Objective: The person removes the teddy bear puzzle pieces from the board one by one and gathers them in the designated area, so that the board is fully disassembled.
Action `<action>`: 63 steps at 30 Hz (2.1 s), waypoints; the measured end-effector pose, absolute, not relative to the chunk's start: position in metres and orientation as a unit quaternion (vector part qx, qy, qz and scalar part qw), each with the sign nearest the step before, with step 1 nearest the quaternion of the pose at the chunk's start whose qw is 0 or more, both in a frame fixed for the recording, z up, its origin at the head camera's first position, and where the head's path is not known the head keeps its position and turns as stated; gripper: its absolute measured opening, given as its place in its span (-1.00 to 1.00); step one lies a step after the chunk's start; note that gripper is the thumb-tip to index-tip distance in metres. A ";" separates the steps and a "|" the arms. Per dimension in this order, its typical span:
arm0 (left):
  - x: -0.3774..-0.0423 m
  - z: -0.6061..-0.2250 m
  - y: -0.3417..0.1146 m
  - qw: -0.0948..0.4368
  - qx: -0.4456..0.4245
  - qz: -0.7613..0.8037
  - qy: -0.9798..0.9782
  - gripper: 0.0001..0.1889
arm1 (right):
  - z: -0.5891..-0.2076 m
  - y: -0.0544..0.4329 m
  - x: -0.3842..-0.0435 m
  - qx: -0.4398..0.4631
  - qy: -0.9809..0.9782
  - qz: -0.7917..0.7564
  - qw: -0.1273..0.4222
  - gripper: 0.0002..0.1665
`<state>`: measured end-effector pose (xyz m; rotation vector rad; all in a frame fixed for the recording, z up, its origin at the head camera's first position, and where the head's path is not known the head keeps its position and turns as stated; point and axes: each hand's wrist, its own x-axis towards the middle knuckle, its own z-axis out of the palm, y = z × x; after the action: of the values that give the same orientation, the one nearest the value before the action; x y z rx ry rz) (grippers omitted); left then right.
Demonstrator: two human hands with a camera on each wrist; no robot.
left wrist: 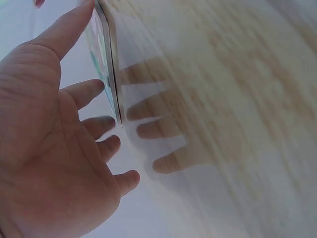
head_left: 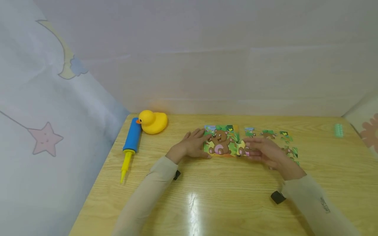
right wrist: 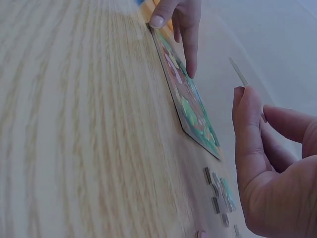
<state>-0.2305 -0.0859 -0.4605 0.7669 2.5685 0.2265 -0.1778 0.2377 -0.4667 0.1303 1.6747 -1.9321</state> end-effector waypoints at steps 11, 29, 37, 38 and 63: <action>-0.231 -0.462 -0.084 0.208 0.310 0.080 0.924 -0.16 | -0.472 0.247 -0.172 0.037 0.670 -0.683 0.289 -0.34; -0.233 -0.467 -0.077 0.216 0.329 0.080 0.916 -0.23 | -0.473 0.272 -0.161 0.037 0.721 -0.620 0.307 -0.34; -0.234 -0.469 -0.077 0.224 0.326 0.073 0.916 -0.23 | -0.475 0.273 -0.161 0.040 0.735 -0.605 0.302 -0.32; -0.235 -0.469 -0.077 0.224 0.326 0.074 0.915 -0.23 | -0.475 0.273 -0.161 0.040 0.737 -0.604 0.301 -0.32; -0.232 -0.464 -0.074 0.224 0.320 0.064 0.918 -0.25 | -0.464 0.276 -0.150 0.006 0.791 -0.544 0.280 -0.32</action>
<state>-0.2325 -0.0738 -0.4643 0.8846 2.5346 0.1772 -0.1495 0.2765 -0.4640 0.0148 2.1210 -1.4589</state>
